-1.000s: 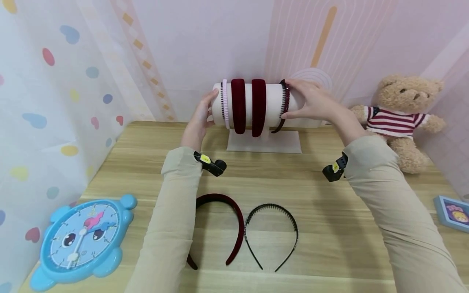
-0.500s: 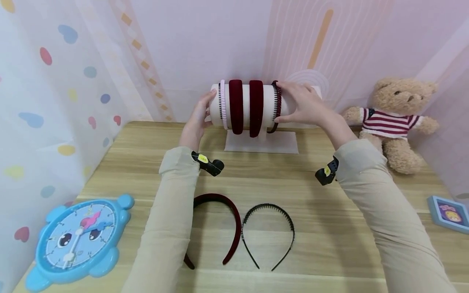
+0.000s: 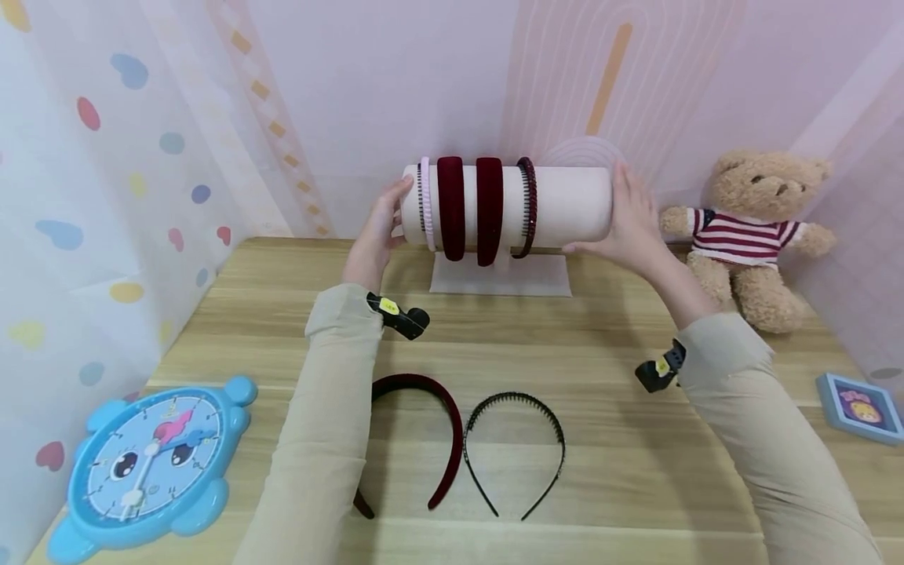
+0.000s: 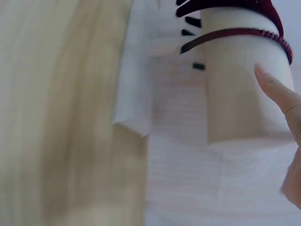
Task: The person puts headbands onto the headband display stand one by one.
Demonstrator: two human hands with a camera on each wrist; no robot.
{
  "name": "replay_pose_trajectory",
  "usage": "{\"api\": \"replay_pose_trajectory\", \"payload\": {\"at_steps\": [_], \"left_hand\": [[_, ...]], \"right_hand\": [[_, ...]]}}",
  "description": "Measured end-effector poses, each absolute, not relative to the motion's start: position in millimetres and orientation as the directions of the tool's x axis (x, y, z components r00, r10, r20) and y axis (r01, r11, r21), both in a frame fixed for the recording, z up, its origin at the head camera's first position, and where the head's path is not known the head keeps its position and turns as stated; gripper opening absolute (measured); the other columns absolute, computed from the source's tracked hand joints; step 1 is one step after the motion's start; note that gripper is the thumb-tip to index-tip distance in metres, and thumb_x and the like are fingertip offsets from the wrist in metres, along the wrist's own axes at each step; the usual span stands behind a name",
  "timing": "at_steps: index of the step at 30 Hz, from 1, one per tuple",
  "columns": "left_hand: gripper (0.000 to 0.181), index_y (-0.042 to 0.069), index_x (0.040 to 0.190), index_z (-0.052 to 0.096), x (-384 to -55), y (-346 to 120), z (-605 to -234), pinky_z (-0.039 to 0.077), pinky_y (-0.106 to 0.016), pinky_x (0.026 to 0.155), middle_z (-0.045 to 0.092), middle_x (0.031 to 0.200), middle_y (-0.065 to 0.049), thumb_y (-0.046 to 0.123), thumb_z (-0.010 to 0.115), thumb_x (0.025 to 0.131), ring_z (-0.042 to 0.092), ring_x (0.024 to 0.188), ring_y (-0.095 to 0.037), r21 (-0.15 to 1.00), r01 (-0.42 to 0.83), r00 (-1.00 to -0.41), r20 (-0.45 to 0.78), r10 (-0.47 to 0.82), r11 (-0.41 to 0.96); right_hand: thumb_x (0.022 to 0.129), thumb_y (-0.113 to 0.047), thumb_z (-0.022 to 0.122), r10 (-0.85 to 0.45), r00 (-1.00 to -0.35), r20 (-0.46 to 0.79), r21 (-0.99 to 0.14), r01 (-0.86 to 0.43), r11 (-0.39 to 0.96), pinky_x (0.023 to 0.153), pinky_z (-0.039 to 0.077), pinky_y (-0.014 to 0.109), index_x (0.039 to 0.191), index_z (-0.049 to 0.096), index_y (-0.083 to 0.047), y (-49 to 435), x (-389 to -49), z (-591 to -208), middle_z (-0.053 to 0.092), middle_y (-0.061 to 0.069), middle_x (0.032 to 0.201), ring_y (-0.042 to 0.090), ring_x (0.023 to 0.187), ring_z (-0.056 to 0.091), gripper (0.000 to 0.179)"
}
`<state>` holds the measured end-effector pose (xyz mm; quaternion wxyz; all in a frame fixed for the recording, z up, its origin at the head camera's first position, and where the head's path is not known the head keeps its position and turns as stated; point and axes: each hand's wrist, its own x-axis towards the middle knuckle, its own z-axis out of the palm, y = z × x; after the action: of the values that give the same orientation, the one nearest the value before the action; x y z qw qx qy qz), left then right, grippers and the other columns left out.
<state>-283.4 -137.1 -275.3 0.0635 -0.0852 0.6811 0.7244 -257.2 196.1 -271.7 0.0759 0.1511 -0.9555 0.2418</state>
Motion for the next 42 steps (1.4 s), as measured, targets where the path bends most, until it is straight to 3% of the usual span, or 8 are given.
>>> {"api": "replay_pose_trajectory", "payload": {"at_steps": [3, 6, 9, 13, 18, 21, 33, 42], "left_hand": [[0.062, 0.029, 0.142, 0.025, -283, -137, -276, 0.027, -0.041, 0.104, 0.025, 0.149, 0.001, 0.051, 0.045, 0.088, 0.029, 0.128, -0.02, 0.973, -0.216, -0.976, -0.218, -0.015, -0.076], [0.062, 0.028, 0.142, 0.025, -283, -136, -275, 0.027, -0.041, 0.104, 0.026, 0.149, 0.001, 0.051, 0.045, 0.088, 0.029, 0.128, -0.02, 0.972, -0.216, -0.976, -0.218, -0.014, -0.087], [0.061, 0.028, 0.142, 0.025, -281, -135, -272, 0.028, -0.039, 0.102, 0.027, 0.148, 0.001, 0.051, 0.044, 0.089, 0.03, 0.126, -0.019, 0.973, -0.216, -0.976, -0.218, -0.015, -0.081], [0.061, 0.029, 0.142, 0.025, -278, -135, -270, 0.03, -0.038, 0.1, 0.029, 0.147, 0.001, 0.051, 0.044, 0.089, 0.032, 0.124, -0.018, 0.974, -0.214, -0.976, -0.217, -0.026, -0.069], [0.061, 0.028, 0.142, 0.026, -280, -136, -273, 0.029, -0.039, 0.102, 0.031, 0.146, 0.001, 0.051, 0.045, 0.089, 0.032, 0.126, -0.019, 0.974, -0.215, -0.976, -0.217, -0.026, -0.072], [0.061, 0.028, 0.142, 0.026, -283, -136, -275, 0.027, -0.041, 0.103, 0.03, 0.147, 0.002, 0.05, 0.046, 0.088, 0.031, 0.128, -0.02, 0.972, -0.22, -0.975, -0.222, -0.019, -0.087], [0.062, 0.03, 0.142, 0.026, -282, -135, -273, 0.027, -0.041, 0.104, 0.029, 0.148, 0.003, 0.052, 0.045, 0.088, 0.03, 0.13, -0.02, 0.97, -0.225, -0.974, -0.227, -0.021, -0.093], [0.061, 0.03, 0.141, 0.027, -280, -136, -272, 0.028, -0.041, 0.104, 0.029, 0.148, 0.003, 0.051, 0.045, 0.088, 0.03, 0.13, -0.02, 0.971, -0.221, -0.974, -0.224, -0.024, -0.087]], "right_hand": [[0.069, -0.042, 0.077, -0.211, -0.974, 0.083, -0.54, -0.222, 0.812, 0.109, 0.006, 0.06, 0.144, -0.009, 0.001, 208, -250, -287, -0.004, 0.03, 0.149, 0.047, 0.137, 0.001, 0.122], [0.078, -0.036, 0.071, -0.299, -0.947, -0.115, -0.555, -0.189, 0.81, 0.105, 0.02, 0.06, 0.141, 0.006, 0.01, 213, -242, -304, 0.013, 0.039, 0.143, 0.052, 0.131, 0.017, 0.102], [0.082, -0.03, 0.066, -0.449, -0.856, -0.255, -0.561, -0.247, 0.79, 0.1, 0.034, 0.054, 0.133, 0.029, 0.015, 209, -232, -321, 0.037, 0.037, 0.131, 0.048, 0.12, 0.039, 0.077], [0.082, -0.024, 0.067, -0.627, -0.707, -0.328, -0.646, -0.316, 0.695, 0.089, 0.046, 0.039, 0.119, 0.048, 0.01, 193, -219, -341, 0.057, 0.025, 0.111, 0.031, 0.1, 0.057, 0.054], [0.083, -0.019, 0.067, -0.751, -0.524, -0.402, -0.722, -0.323, 0.612, 0.073, 0.046, 0.024, 0.113, 0.054, 0.006, 164, -200, -352, 0.059, 0.008, 0.09, 0.011, 0.081, 0.053, 0.041], [0.081, -0.022, 0.069, -0.778, -0.476, -0.409, -0.723, -0.351, 0.595, 0.069, 0.045, 0.022, 0.11, 0.055, 0.002, 149, -189, -354, 0.058, 0.003, 0.086, 0.009, 0.077, 0.052, 0.041], [0.081, -0.006, 0.061, -0.791, -0.492, -0.364, -0.625, -0.5, 0.599, 0.068, 0.045, 0.019, 0.102, 0.059, 0.001, 142, -181, -348, 0.059, 0.004, 0.085, 0.007, 0.075, 0.051, 0.022], [0.084, -0.007, 0.057, -0.657, -0.633, -0.409, -0.715, -0.225, 0.662, 0.07, 0.054, 0.034, 0.108, 0.054, 0.01, 191, -209, -331, 0.061, 0.021, 0.1, 0.013, 0.078, 0.06, 0.03]]}}
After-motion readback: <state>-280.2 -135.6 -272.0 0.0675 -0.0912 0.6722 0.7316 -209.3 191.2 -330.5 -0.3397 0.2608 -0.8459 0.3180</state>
